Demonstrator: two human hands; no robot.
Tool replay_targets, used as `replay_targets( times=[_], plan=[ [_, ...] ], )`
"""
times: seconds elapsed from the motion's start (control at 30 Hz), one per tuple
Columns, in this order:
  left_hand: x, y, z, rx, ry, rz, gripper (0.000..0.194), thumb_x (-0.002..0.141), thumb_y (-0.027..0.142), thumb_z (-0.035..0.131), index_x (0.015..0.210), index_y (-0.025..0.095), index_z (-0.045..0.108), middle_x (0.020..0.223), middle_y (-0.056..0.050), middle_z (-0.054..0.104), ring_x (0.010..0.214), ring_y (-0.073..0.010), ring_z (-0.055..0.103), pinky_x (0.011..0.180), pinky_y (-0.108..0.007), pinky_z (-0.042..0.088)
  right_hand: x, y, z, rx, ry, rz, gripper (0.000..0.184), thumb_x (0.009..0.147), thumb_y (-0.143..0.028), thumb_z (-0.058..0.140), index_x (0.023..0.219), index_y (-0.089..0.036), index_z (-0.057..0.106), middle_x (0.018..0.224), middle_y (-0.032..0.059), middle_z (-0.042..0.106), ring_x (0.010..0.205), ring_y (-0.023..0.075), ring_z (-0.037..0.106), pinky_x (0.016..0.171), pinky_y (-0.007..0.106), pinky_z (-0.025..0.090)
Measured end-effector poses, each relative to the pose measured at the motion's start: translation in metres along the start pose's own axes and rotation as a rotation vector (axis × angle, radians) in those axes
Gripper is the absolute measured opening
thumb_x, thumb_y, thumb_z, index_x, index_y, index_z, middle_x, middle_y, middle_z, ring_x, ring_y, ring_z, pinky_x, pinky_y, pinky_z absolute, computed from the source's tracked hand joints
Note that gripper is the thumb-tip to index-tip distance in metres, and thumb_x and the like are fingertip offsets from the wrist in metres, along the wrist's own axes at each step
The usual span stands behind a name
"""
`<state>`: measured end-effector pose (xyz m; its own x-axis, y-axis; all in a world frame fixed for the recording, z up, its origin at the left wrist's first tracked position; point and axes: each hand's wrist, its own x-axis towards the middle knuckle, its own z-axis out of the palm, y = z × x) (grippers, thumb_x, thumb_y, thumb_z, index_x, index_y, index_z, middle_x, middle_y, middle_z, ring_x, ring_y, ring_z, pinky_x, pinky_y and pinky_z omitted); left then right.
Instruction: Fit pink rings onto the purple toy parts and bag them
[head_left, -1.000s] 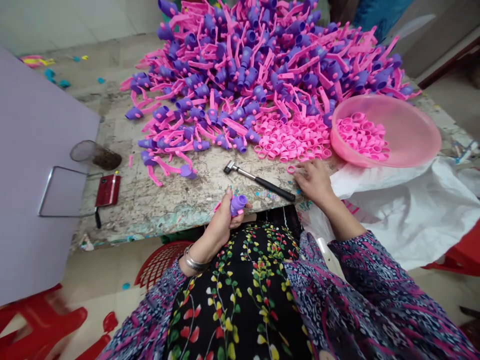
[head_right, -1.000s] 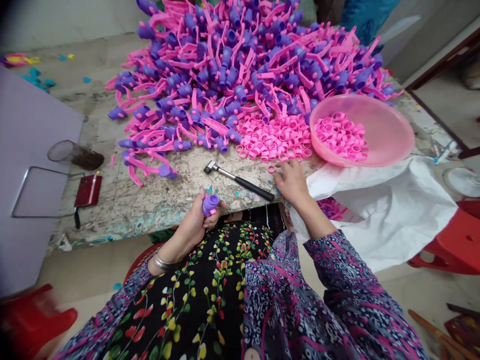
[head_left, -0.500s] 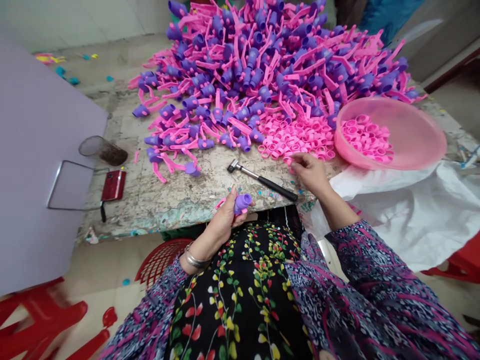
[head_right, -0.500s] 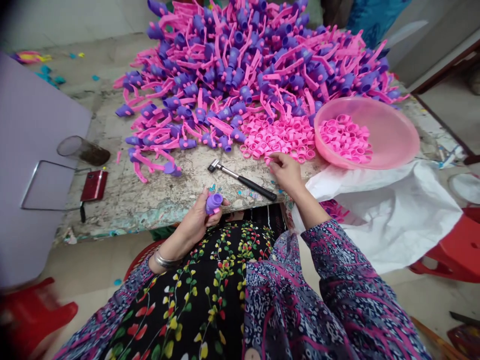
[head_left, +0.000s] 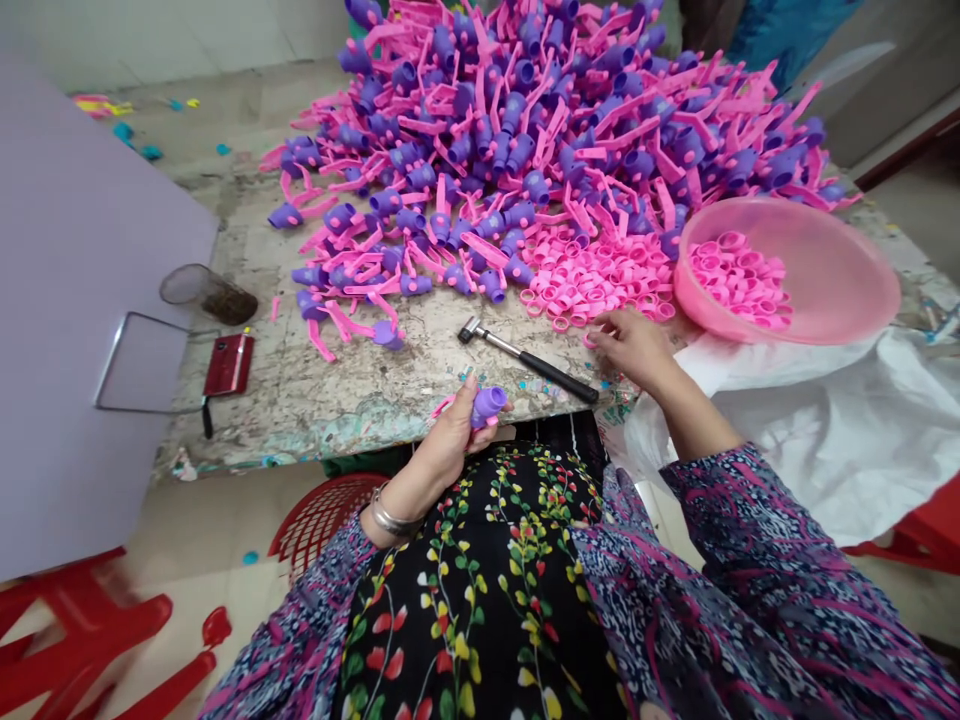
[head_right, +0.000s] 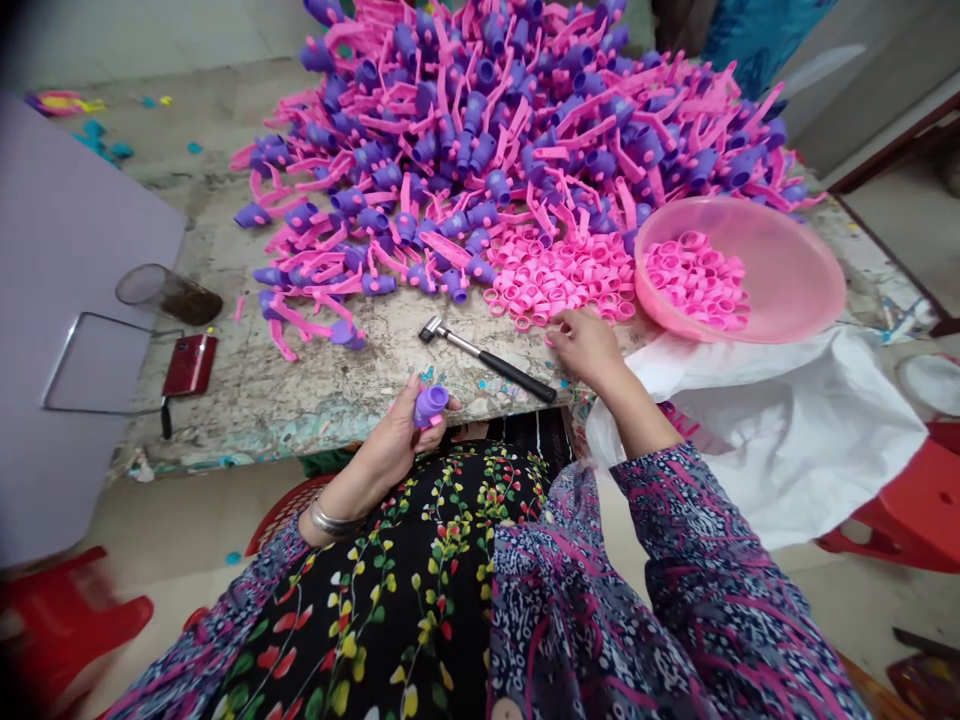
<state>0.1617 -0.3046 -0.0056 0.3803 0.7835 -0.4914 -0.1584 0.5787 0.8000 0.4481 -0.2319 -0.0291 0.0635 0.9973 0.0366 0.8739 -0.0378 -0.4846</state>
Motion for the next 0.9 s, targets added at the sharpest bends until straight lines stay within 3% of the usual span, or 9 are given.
replay_targets(
  times=[0.13,0.27,0.33,0.4,0.47,0.57,0.7,0.9],
  plan=[
    [0.002,0.0,0.003,0.009,-0.008,-0.013,0.067,0.082,0.077,0.045,0.083,0.013,0.065,0.045,0.006,0.036,0.041,-0.0057,0.025,0.042,-0.021,0.015,-0.006,-0.002,0.005,-0.188,-0.099,-0.005,0.04,0.084,-0.033,0.058,0.119,-0.014,0.067,0.103,0.0156,0.065,0.09,0.0297,0.061,0.08,0.04,0.047],
    [0.001,0.004,0.004,0.013,-0.05,-0.006,0.067,0.082,0.077,0.045,0.082,0.013,0.065,0.045,0.006,0.038,0.04,-0.006,0.026,0.042,-0.022,0.014,-0.009,-0.012,0.007,-0.151,-0.067,-0.007,0.033,0.085,-0.03,0.057,0.109,-0.012,0.071,0.1,0.0164,0.065,0.089,0.03,0.061,0.081,0.042,0.047],
    [-0.002,0.006,0.004,0.007,-0.079,-0.001,0.067,0.081,0.077,0.046,0.081,0.013,0.065,0.044,0.006,0.038,0.04,-0.0062,0.026,0.043,-0.022,0.015,-0.018,-0.026,0.005,0.058,-0.019,-0.017,0.03,0.083,-0.032,0.062,0.104,-0.013,0.071,0.093,0.0128,0.065,0.084,0.0264,0.061,0.078,0.04,0.047],
    [-0.004,0.009,0.003,-0.005,-0.097,0.011,0.065,0.08,0.077,0.049,0.081,0.013,0.065,0.045,0.006,0.039,0.041,-0.0063,0.027,0.043,-0.023,0.016,-0.034,-0.046,0.003,0.448,-0.042,-0.019,0.029,0.079,-0.036,0.068,0.101,-0.016,0.07,0.089,0.0075,0.066,0.076,0.0203,0.06,0.072,0.035,0.048],
    [-0.006,0.01,0.003,-0.008,-0.111,0.03,0.063,0.08,0.076,0.051,0.078,0.014,0.063,0.046,0.005,0.041,0.041,-0.0063,0.029,0.043,-0.023,0.016,-0.054,-0.068,0.003,0.921,-0.22,0.006,0.031,0.077,-0.039,0.074,0.101,-0.021,0.069,0.089,0.0028,0.067,0.073,0.0155,0.059,0.068,0.03,0.049],
    [-0.009,0.011,0.001,0.01,-0.136,0.03,0.061,0.081,0.075,0.05,0.072,0.015,0.059,0.047,0.005,0.042,0.042,-0.0062,0.031,0.044,-0.023,0.017,-0.079,-0.094,0.004,1.361,-0.401,0.1,0.027,0.073,-0.033,0.08,0.097,-0.024,0.071,0.086,-0.0005,0.067,0.073,0.0117,0.06,0.067,0.025,0.05],
    [-0.012,0.01,-0.001,0.061,-0.152,0.0,0.063,0.082,0.076,0.047,0.072,0.015,0.061,0.05,0.003,0.045,0.044,-0.0067,0.033,0.044,-0.024,0.02,-0.093,-0.105,0.005,1.613,-0.525,0.237,0.027,0.074,-0.028,0.081,0.099,-0.025,0.073,0.088,-0.0012,0.068,0.075,0.009,0.063,0.069,0.02,0.053],
    [-0.018,0.01,0.0,0.093,-0.092,-0.021,0.056,0.079,0.072,0.057,0.08,0.016,0.063,0.058,0.001,0.053,0.049,-0.0082,0.04,0.045,-0.022,0.026,-0.098,-0.102,0.003,1.748,-0.592,0.274,0.027,0.072,-0.023,0.083,0.097,-0.025,0.074,0.088,-0.0017,0.07,0.075,0.0087,0.066,0.074,0.021,0.057]
  ],
)
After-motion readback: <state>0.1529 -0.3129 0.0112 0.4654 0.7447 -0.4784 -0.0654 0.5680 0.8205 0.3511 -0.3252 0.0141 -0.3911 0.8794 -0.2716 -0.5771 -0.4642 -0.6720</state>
